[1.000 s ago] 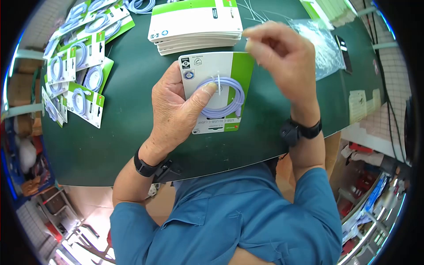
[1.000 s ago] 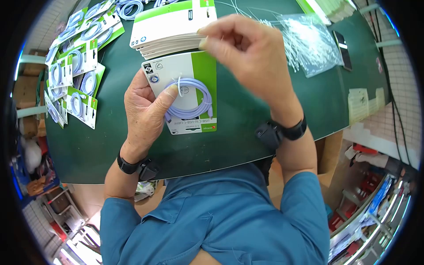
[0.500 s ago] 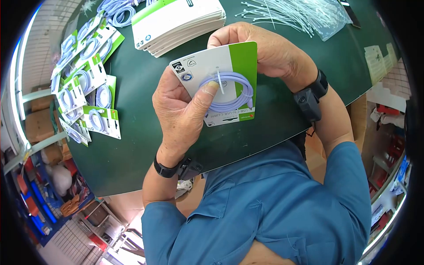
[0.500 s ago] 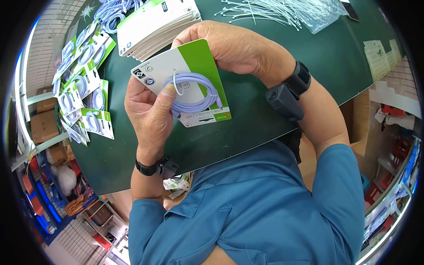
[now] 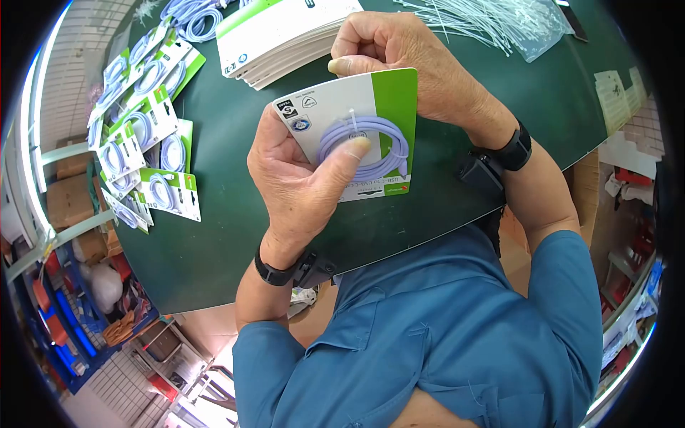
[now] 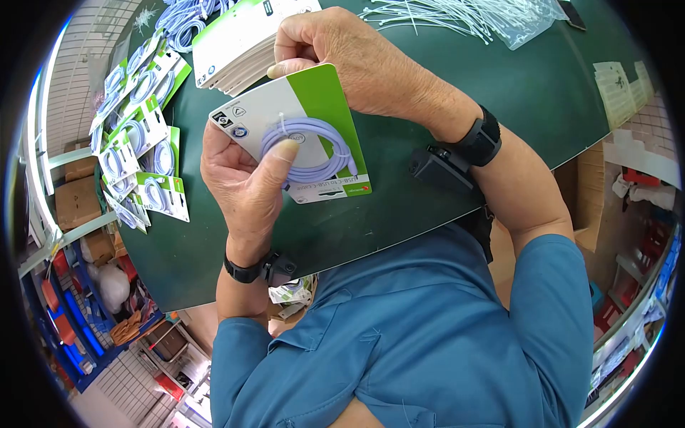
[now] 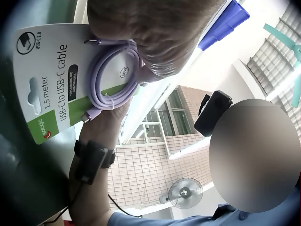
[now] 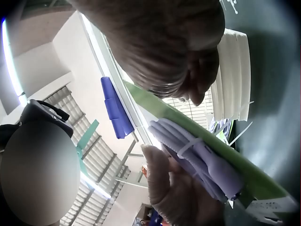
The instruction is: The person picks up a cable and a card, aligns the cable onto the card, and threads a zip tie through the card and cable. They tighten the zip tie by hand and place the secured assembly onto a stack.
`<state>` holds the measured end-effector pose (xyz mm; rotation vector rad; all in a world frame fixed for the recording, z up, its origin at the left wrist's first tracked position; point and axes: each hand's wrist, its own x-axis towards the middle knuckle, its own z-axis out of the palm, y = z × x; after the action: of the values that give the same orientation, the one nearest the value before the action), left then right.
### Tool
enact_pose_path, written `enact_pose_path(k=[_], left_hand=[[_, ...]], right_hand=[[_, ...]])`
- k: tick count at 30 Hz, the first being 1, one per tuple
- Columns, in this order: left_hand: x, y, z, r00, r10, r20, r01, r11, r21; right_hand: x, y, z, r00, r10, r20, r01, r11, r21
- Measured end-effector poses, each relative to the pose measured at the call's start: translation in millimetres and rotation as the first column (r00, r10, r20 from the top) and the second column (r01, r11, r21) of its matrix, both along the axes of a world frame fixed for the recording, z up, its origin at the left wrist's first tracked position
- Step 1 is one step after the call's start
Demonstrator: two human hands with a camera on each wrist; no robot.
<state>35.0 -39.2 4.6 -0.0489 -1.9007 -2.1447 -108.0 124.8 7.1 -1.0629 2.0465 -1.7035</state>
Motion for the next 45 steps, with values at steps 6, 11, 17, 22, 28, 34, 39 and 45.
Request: enact_pose_path(k=[6,11,17,22,28,34,39,45], left_hand=[[6.8,-5.4,-2.6,0.999,0.035,0.037,-0.032,0.996,-0.088],[4.5,-5.3,-1.1,0.998,0.021,0.060,-0.021,1.000,0.012],[-11.0,-13.6,-0.9,0.980,0.108,0.165,-0.136,0.976,0.172],[-20.9,-30.8,-9.0,0.971,0.181,0.158,-0.214,0.950,0.229],[-21.1,-32.6,-15.0,0.981,0.106,0.160,-0.156,0.927,0.342],[-23.4,-34.6,-23.2,0.978,-0.092,0.187,-0.046,0.782,0.621],[-22.9,-27.8,-14.9,0.968,-0.007,0.251,-0.113,0.880,0.460],[-21.3,-19.2,-18.9,0.939,0.305,-0.161,-0.341,0.894,-0.291]], right_hand=[[13.0,-11.4,-17.3,0.981,-0.062,-0.181,0.062,0.998,-0.009],[4.7,-12.2,-33.9,0.851,-0.163,-0.500,0.171,0.985,-0.030],[2.7,-11.6,-14.0,0.947,-0.313,0.071,0.320,0.909,-0.265],[25.3,-8.8,2.1,0.979,-0.020,0.203,0.031,0.998,-0.054],[28.9,-16.6,-11.8,0.910,0.205,0.360,-0.203,0.978,-0.042],[27.4,-15.8,-10.9,0.852,0.238,0.466,-0.210,0.971,-0.113],[26.7,-14.1,-11.6,0.900,0.095,0.424,-0.107,0.994,0.004],[17.2,-13.7,-18.0,0.883,-0.036,0.468,0.136,0.974,-0.182]])
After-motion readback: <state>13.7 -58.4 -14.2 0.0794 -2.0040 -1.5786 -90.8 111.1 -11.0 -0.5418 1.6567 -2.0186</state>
